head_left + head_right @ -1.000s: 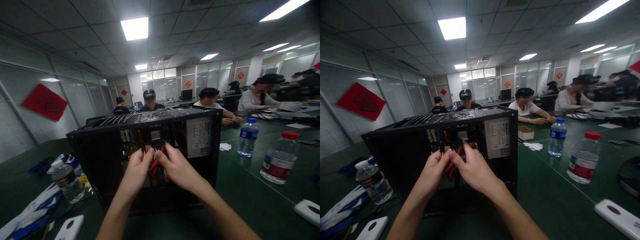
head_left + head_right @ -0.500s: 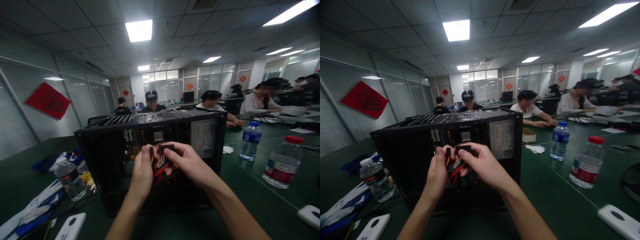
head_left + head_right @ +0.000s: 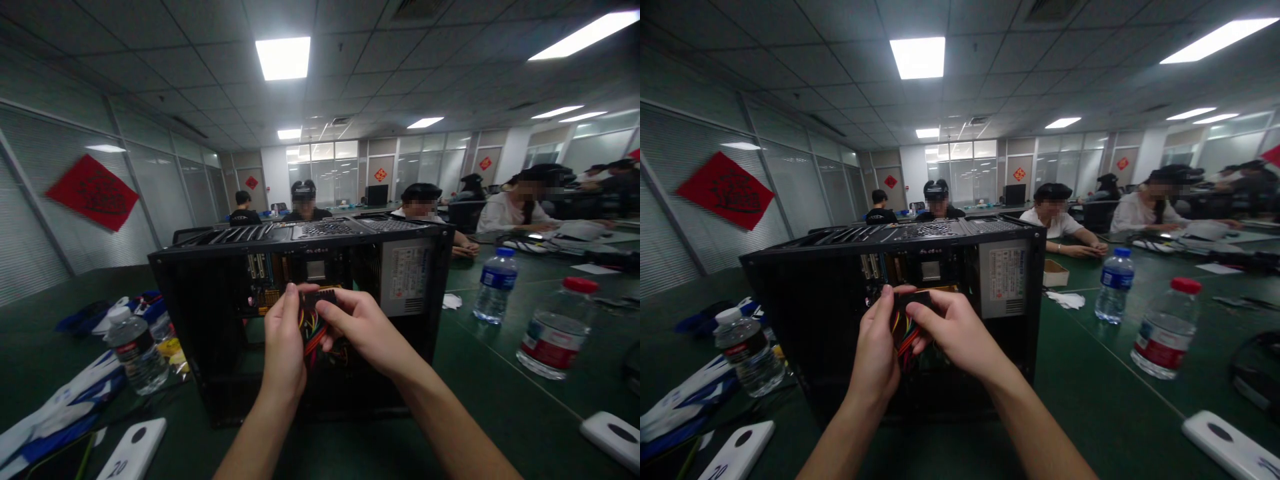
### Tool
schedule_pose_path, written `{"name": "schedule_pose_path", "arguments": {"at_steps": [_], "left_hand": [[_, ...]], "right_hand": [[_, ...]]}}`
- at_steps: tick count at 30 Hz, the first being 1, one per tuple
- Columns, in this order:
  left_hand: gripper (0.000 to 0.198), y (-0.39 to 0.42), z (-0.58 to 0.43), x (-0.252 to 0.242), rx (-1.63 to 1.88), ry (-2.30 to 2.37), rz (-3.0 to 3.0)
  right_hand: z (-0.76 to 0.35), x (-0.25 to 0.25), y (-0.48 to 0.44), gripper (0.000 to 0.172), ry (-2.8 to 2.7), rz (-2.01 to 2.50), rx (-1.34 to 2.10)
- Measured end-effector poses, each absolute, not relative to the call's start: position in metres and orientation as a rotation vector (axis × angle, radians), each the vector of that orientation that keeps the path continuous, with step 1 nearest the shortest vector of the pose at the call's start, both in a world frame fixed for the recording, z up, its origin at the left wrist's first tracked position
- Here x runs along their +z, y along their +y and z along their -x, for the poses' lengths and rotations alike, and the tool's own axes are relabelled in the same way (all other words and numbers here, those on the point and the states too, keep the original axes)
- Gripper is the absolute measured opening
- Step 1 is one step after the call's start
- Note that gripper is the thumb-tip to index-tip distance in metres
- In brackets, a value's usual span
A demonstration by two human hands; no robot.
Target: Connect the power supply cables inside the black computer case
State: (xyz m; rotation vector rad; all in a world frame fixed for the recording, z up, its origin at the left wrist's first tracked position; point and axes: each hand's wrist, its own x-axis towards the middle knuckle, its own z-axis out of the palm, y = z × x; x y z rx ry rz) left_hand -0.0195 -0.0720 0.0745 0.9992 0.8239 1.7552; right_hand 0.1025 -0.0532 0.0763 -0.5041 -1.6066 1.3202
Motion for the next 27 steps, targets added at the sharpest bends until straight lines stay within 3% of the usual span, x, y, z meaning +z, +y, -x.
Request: {"name": "schedule_pose_path", "arguments": {"at_steps": [14,27], "left_hand": [[0.041,-0.077,0.002,0.064,1.82,0.778,-0.691],[0.055,-0.076,-0.001,0.06,1.663,0.747,-0.895]], "right_hand": [[-0.098,0.077,-0.06,0.024,-1.714,0.697,1.175],[-0.114,0.069,-0.044,0.035,-1.653,0.664,1.226]]}}
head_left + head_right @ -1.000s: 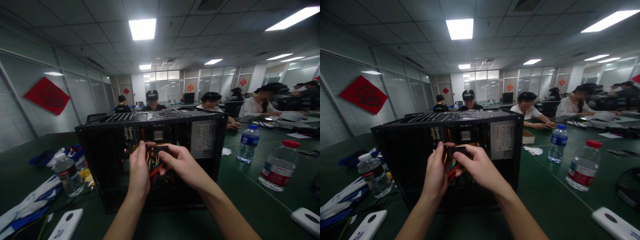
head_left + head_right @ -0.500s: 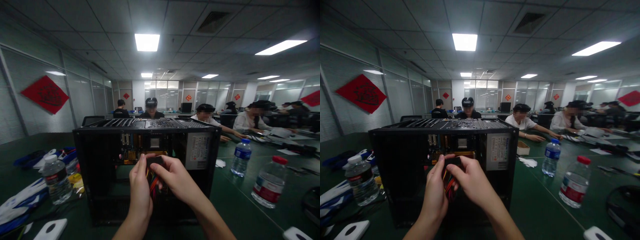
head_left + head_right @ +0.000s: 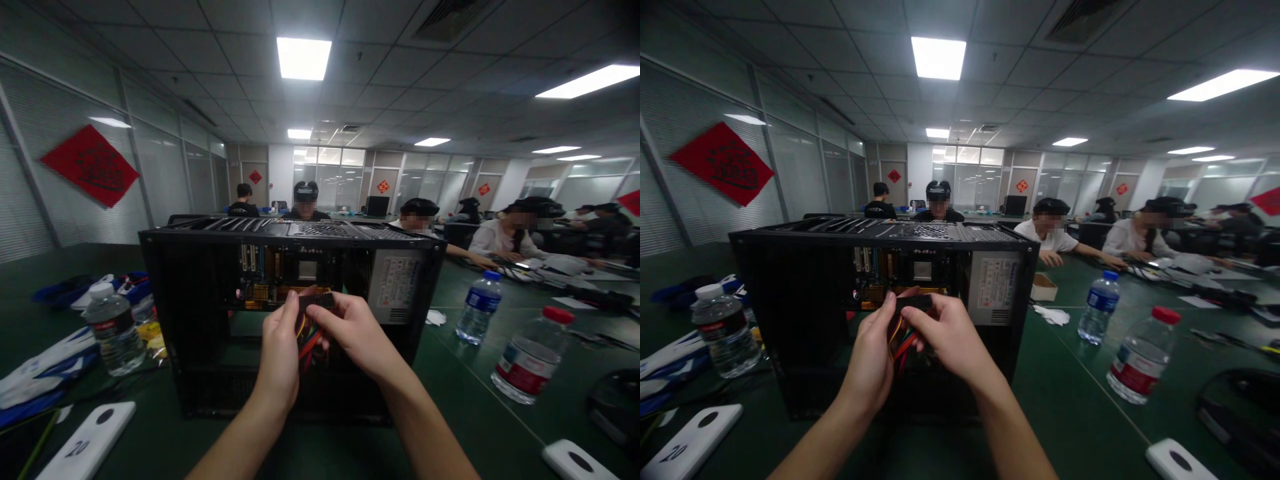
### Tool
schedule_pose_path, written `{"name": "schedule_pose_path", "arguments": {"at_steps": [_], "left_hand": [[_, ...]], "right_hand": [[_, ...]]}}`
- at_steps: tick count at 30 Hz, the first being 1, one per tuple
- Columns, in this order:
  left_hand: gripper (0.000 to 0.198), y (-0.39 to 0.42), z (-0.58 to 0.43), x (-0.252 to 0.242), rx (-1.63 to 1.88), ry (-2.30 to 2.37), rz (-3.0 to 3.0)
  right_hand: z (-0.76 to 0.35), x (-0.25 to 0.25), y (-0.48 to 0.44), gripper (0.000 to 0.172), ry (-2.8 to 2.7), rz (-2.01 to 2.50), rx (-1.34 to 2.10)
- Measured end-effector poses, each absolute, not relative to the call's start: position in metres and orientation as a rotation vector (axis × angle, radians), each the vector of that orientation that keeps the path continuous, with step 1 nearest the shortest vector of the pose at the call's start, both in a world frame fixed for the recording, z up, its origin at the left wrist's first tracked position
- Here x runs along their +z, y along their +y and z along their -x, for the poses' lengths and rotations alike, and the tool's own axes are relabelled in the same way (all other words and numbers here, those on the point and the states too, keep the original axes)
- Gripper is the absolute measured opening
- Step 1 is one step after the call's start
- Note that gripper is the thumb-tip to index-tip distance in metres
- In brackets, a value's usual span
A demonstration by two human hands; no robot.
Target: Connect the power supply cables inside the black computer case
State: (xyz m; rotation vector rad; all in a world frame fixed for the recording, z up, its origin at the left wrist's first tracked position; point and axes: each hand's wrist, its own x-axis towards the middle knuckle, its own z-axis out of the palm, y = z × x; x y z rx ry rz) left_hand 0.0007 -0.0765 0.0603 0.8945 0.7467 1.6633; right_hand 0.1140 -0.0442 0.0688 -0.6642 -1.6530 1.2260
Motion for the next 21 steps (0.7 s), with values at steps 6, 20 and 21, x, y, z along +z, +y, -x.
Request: {"name": "schedule_pose_path", "arguments": {"at_steps": [6,20,21], "left_hand": [[0.054,-0.081,0.002,0.066,1.522,0.607,-1.029],[0.055,-0.071,0.021,0.058,1.293,0.394,-1.153],[0.053,-0.072,0.021,0.059,1.298,0.404,-1.153]], "right_hand": [[-0.124,0.067,-0.042,0.032,-1.649,0.596,1.222],[-0.112,0.062,-0.047,0.036,-1.557,0.57,1.179],[-0.112,0.062,-0.048,0.035,-1.564,0.569,1.173]]}}
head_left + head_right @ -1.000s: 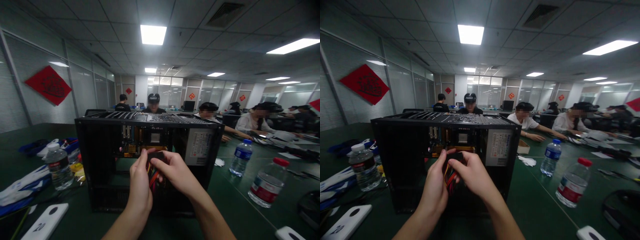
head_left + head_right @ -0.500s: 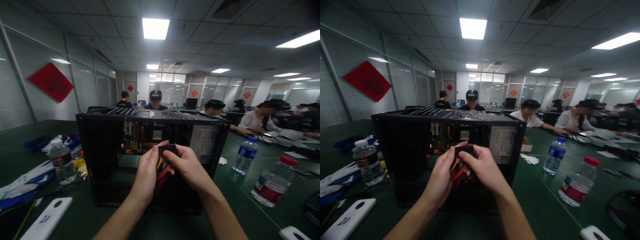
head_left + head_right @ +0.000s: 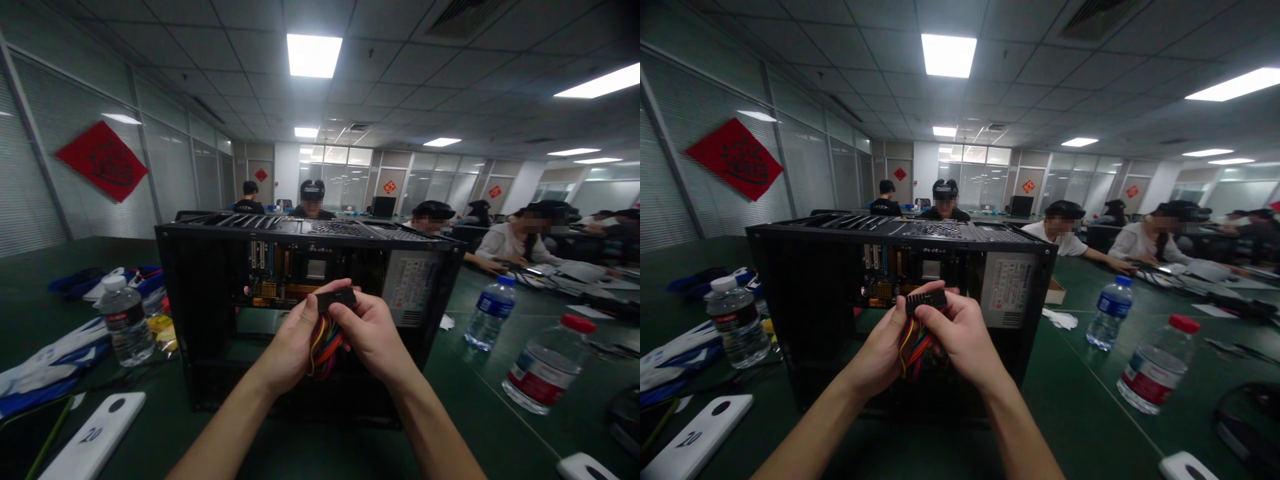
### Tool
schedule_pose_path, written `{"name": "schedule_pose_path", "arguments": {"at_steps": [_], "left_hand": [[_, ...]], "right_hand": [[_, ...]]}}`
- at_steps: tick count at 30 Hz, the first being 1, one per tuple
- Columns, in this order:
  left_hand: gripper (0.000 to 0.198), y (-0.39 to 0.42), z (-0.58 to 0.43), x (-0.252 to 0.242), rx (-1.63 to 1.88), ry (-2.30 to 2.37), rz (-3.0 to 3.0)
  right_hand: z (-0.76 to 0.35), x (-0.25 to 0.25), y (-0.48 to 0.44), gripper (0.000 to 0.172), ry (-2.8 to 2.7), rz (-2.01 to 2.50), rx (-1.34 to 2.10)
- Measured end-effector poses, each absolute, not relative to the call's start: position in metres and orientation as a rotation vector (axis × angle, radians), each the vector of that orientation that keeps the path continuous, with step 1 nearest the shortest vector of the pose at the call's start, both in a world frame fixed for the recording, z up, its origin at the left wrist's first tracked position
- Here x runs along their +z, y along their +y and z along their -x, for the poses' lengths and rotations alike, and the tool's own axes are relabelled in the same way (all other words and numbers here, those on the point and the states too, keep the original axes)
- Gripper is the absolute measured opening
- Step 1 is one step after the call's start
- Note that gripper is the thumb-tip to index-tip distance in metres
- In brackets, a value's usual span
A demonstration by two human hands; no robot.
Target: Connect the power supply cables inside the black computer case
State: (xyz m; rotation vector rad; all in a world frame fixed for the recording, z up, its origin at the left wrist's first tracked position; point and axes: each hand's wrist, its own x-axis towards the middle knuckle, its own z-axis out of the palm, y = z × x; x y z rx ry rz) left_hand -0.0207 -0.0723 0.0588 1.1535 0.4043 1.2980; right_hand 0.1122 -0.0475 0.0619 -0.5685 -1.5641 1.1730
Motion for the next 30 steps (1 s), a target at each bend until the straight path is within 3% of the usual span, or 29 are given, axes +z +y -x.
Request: {"name": "schedule_pose_path", "arguments": {"at_steps": [16,24,30], "left_hand": [[0.055,-0.073,0.01,0.048,1.431,0.425,-1.207],[0.061,-0.064,0.012,0.05,1.449,0.529,-1.192],[0.04,-0.046,0.035,0.058,1.49,1.058,-1.493]], "right_hand": [[-0.121,0.07,-0.058,0.028,-1.727,0.574,1.111],[-0.103,0.057,-0.046,0.029,-1.469,0.544,1.214],[-0.089,0.047,-0.028,0.031,-1.302,0.603,1.238]]}}
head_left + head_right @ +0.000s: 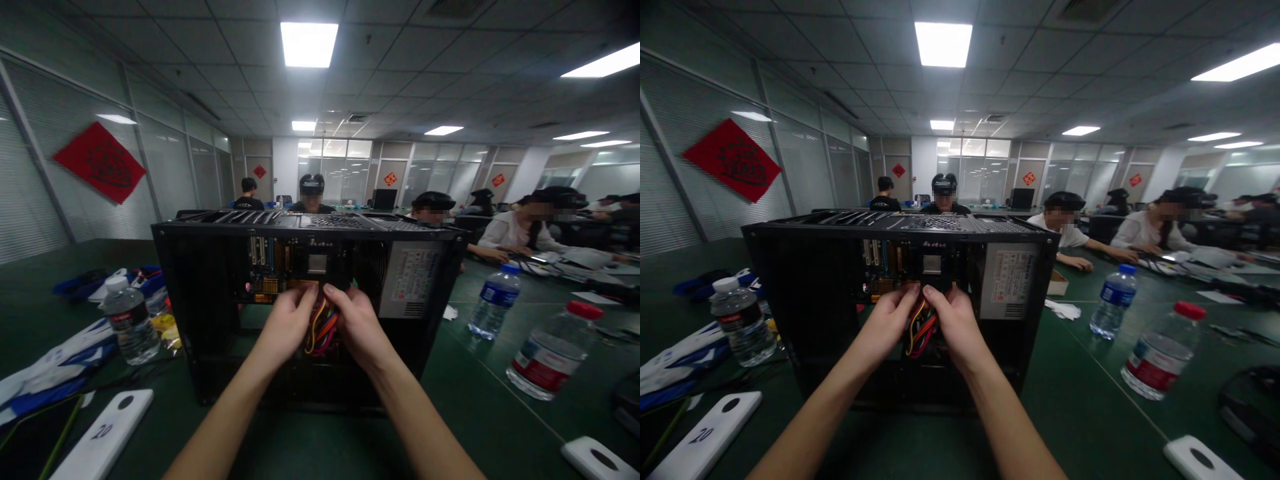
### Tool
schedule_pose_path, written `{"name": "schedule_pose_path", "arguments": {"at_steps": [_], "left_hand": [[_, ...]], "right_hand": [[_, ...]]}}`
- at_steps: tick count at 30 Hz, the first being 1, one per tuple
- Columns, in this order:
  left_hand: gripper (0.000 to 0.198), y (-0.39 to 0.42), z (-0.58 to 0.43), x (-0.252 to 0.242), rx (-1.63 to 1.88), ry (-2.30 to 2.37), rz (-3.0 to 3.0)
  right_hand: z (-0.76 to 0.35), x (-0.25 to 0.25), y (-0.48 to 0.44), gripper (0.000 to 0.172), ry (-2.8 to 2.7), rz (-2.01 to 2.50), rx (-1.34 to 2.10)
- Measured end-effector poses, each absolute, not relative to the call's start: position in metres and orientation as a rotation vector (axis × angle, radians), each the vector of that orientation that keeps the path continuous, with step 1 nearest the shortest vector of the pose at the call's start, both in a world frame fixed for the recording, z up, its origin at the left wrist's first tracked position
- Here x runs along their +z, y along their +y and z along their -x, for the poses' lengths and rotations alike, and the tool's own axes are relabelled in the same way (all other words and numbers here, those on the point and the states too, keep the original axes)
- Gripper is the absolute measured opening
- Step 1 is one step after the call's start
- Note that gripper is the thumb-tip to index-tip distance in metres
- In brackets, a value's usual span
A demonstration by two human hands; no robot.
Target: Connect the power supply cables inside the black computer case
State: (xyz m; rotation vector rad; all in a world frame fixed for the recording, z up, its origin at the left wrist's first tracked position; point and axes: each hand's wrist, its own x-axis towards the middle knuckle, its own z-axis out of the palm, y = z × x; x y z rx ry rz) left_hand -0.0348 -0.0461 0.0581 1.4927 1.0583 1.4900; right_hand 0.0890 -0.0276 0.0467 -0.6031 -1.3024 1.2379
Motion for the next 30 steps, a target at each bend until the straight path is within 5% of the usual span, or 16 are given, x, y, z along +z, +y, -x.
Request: {"name": "schedule_pose_path", "arguments": {"at_steps": [7,18,30], "left_hand": [[0.047,-0.035,0.057,0.047,1.054,1.355,-1.97],[0.037,-0.013,0.061,0.02,0.625,1.97,-2.175],[0.036,-0.006,0.061,0.009,0.573,2.087,-2.16]], "right_hand": [[-0.078,0.018,0.002,0.043,-1.289,0.797,1.174],[-0.103,-0.008,0.025,0.03,-1.805,1.282,0.703],[-0.095,-0.003,0.013,0.038,-1.976,1.481,0.545]]}}
